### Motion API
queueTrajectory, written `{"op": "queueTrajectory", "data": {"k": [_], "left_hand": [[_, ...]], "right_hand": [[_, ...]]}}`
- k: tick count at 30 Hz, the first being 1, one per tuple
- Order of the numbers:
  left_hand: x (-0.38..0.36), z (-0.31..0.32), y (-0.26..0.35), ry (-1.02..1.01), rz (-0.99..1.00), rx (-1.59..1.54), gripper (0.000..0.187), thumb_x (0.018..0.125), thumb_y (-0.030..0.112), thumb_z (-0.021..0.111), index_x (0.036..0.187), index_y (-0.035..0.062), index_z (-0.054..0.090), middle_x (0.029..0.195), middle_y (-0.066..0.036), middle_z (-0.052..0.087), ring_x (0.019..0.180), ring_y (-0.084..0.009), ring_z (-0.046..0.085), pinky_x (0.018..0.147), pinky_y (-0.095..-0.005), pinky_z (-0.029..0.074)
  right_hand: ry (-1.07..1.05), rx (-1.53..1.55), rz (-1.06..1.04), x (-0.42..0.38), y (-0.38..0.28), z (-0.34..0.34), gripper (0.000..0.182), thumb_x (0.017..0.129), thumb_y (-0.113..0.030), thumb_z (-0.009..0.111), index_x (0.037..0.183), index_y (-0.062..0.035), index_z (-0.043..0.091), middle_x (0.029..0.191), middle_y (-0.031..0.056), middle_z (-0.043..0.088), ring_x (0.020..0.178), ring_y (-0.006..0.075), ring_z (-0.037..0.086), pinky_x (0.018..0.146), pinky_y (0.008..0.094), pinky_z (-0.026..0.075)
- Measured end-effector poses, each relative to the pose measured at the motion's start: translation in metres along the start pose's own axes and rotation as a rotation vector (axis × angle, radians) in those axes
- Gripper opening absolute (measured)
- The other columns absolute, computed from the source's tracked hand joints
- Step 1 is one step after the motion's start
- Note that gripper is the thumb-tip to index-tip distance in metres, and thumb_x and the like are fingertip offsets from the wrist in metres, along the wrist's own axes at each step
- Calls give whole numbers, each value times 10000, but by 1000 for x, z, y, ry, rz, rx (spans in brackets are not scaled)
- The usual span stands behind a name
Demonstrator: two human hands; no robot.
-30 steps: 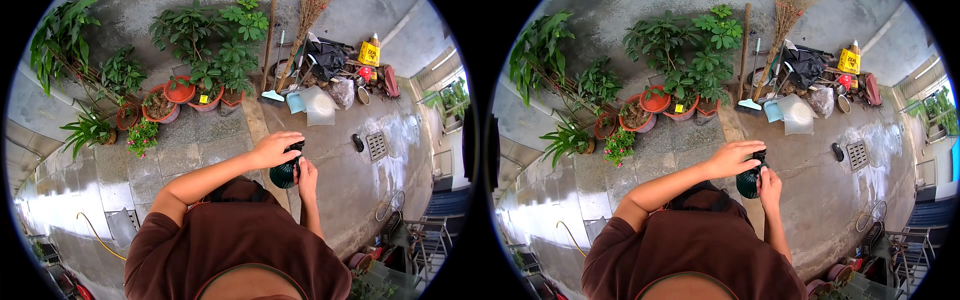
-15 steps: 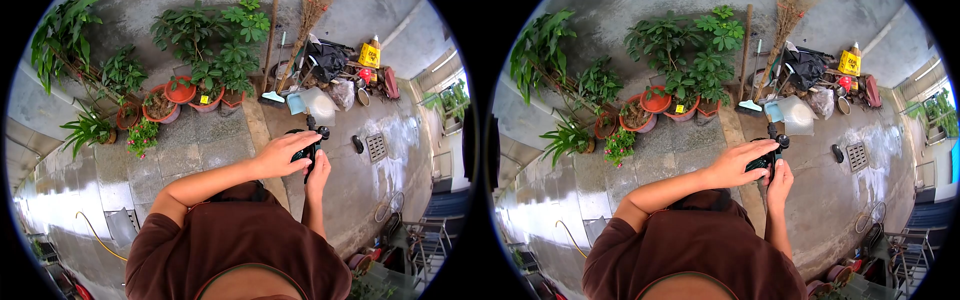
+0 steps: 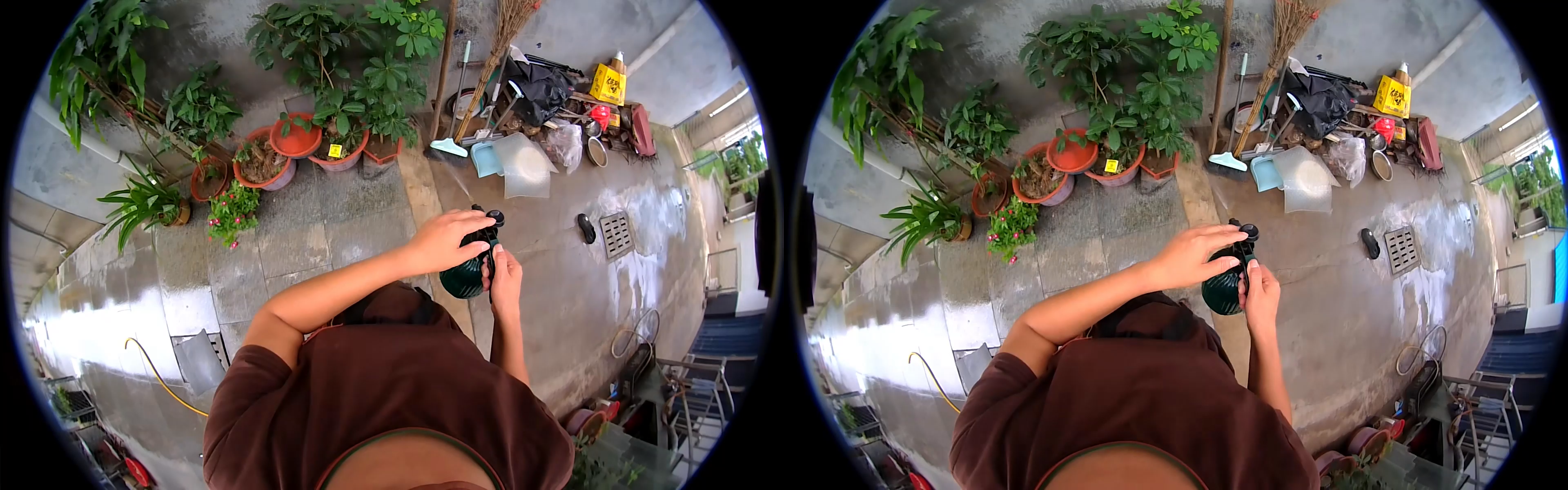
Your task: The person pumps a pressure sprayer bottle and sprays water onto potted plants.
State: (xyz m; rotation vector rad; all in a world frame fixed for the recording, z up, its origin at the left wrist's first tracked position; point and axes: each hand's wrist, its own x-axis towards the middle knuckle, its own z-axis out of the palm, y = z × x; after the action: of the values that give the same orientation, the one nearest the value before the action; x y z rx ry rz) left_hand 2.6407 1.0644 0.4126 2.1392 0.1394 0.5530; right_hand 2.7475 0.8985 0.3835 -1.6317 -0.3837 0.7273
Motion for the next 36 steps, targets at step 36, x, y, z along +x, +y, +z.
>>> {"op": "queueTrajectory", "data": {"k": [36], "left_hand": [[14, -17, 55, 77, 251, -66, 463, 846, 220, 703, 1280, 79, 623, 1454, -113, 510, 1233, -318, 564, 1023, -413, 455]], "right_hand": [[85, 66, -246, -17, -40, -4, 386, 1056, -290, 432, 784, -37, 536, 613, -13, 485, 473, 48, 402, 430, 226, 309]]}}
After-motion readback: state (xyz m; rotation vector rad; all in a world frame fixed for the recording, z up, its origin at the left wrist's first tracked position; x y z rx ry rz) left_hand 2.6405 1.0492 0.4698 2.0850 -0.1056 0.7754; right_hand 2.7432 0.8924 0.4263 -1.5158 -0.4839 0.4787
